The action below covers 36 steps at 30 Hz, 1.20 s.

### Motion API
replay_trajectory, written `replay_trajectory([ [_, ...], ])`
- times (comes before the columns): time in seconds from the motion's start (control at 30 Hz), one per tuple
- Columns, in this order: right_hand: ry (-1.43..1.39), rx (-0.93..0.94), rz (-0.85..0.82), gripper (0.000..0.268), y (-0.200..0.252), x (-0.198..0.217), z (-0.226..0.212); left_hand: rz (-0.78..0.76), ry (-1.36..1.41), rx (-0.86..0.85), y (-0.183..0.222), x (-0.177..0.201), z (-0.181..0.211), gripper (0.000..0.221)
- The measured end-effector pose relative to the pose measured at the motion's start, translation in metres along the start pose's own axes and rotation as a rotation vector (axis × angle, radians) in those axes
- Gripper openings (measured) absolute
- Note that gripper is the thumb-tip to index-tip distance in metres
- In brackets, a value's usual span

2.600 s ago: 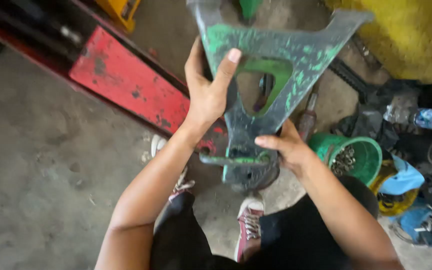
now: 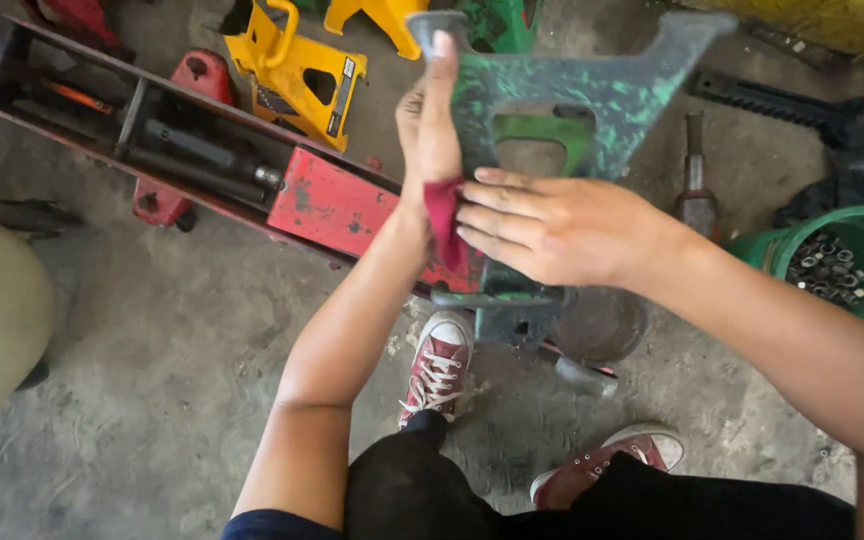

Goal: Cleaning jack stands and hydraulic jacks with a cloth.

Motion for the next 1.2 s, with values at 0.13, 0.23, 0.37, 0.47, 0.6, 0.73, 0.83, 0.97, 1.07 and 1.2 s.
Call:
replay_trajectory([
  [0.13, -0.008, -0.05, -0.011, 0.04, 0.001, 0.001, 0.002, -0.014, 0.032, 0.058, 0.001, -0.002, -0.007, 0.041],
  [0.23, -0.032, -0.08, -0.009, 0.037, 0.019, 0.0, -0.006, -0.053, 0.046, 0.016, -0.001, 0.007, -0.012, 0.039],
  [0.37, -0.434, -0.447, -0.132, 0.036, 0.081, -0.002, 0.012, -0.028, -0.003, -0.053, -0.01, 0.021, -0.011, 0.037],
  [0.47, -0.659, -1.026, 0.078, 0.046, 0.125, -0.005, 0.036, 0.018, -0.018, -0.049, -0.016, 0.028, -0.002, 0.04],
  [0.6, -0.687, -1.507, -0.347, 0.069, 0.196, -0.116, 0.06, 0.096, -0.002, -0.002, -0.017, 0.018, 0.018, 0.044],
  [0.73, -1.554, -1.035, -0.026, 0.083, 0.12, -0.118, 0.02, 0.165, 0.001, -0.012, -0.016, 0.001, 0.017, 0.044],
  [0.83, -1.79, -1.231, 0.052, 0.079, 0.1, -0.116, 0.013, 0.169, -0.056, -0.096, -0.012, -0.011, 0.017, 0.045],
  [0.97, -1.902, -1.327, 0.165, 0.075, 0.109, -0.116, 0.018, 0.025, -0.24, -0.381, 0.0, -0.017, 0.029, 0.048],
  [1.07, -1.887, -1.279, 0.168, 0.077, 0.132, -0.117, 0.019, 0.014, -0.471, -0.693, 0.008, -0.007, 0.053, 0.052],
  [1.2, -1.997, -1.343, 0.204, 0.08, 0.153, -0.109, 0.017, 0.249, -0.114, -0.536, -0.033, 0.067, -0.008, 0.082],
])
Point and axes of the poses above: each hand's wrist, its own y-axis away from the middle knuckle, its own x-axis out of the back of the hand, z = x × y, the point moved 4 cm from there along -y, towards the middle knuckle, and after that the axes turned 8 degrees about -x, right-handed, at the moved point
